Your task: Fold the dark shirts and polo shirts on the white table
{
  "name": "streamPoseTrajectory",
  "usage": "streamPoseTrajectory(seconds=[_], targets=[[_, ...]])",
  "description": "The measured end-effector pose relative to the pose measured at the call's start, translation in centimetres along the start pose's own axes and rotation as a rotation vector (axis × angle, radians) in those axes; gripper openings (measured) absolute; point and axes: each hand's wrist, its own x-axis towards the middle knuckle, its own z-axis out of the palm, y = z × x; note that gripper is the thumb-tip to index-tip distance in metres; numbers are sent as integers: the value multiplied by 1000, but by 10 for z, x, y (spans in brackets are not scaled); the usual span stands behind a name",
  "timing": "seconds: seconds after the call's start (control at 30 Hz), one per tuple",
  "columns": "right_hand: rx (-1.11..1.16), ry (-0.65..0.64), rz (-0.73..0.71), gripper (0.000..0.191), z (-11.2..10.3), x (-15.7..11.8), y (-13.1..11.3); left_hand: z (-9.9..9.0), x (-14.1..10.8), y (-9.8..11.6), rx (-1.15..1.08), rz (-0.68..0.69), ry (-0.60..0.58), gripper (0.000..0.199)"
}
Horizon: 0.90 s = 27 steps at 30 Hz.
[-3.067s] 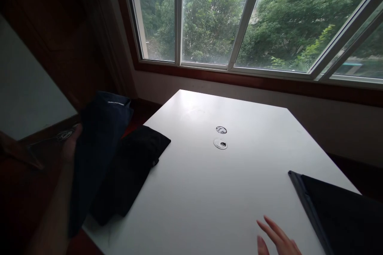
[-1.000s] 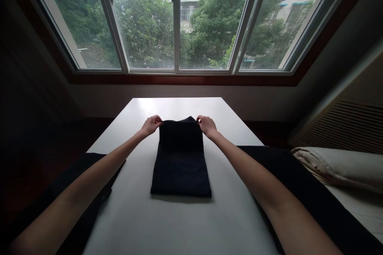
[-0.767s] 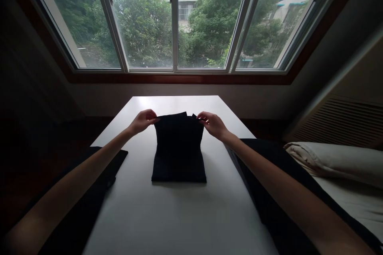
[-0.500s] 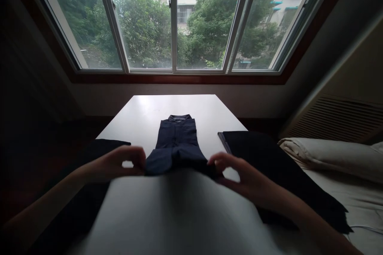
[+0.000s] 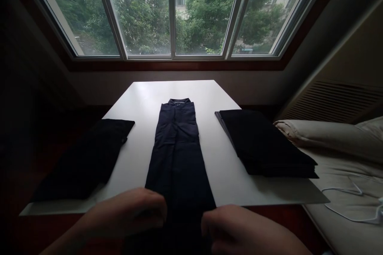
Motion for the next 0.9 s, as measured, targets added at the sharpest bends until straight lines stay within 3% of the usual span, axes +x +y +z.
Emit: streamPoseTrajectory(seconds=[0.17, 0.27, 0.37, 0.47, 0.53, 0.6, 0.67, 0.73, 0.83, 0.9], targets=[[-75, 82, -130, 23, -43, 39, -25, -25, 31, 0, 134, 28, 222, 13], [-72, 221, -232, 26, -81, 88, -11, -51, 66, -22, 212, -6, 389, 17], [-89, 499, -274, 23, -111, 160, 17, -71, 116, -58, 320, -135, 604, 20], [-221, 901, -69, 30, -113, 230, 47, -71, 166, -99, 457, -353, 759, 43], [-284, 1016, 64, 36, -103, 261, 65, -63, 189, -124, 480, -489, 784, 55], [-352, 1072, 84, 40, -91, 278, 80, -57, 198, -144, 453, -500, 815, 47], [-399, 1091, 67, 40, -84, 285, 91, -60, 191, -160, 361, -442, 870, 37], [-419, 1098, 55, 40, -83, 286, 98, -75, 168, -172, 233, -439, 939, 34], [-430, 1107, 47, 41, -85, 286, 103, -107, 110, -189, 201, -560, 1059, 34], [-435, 1107, 45, 41, -86, 287, 103, -124, 69, -199, 317, -675, 1035, 35]])
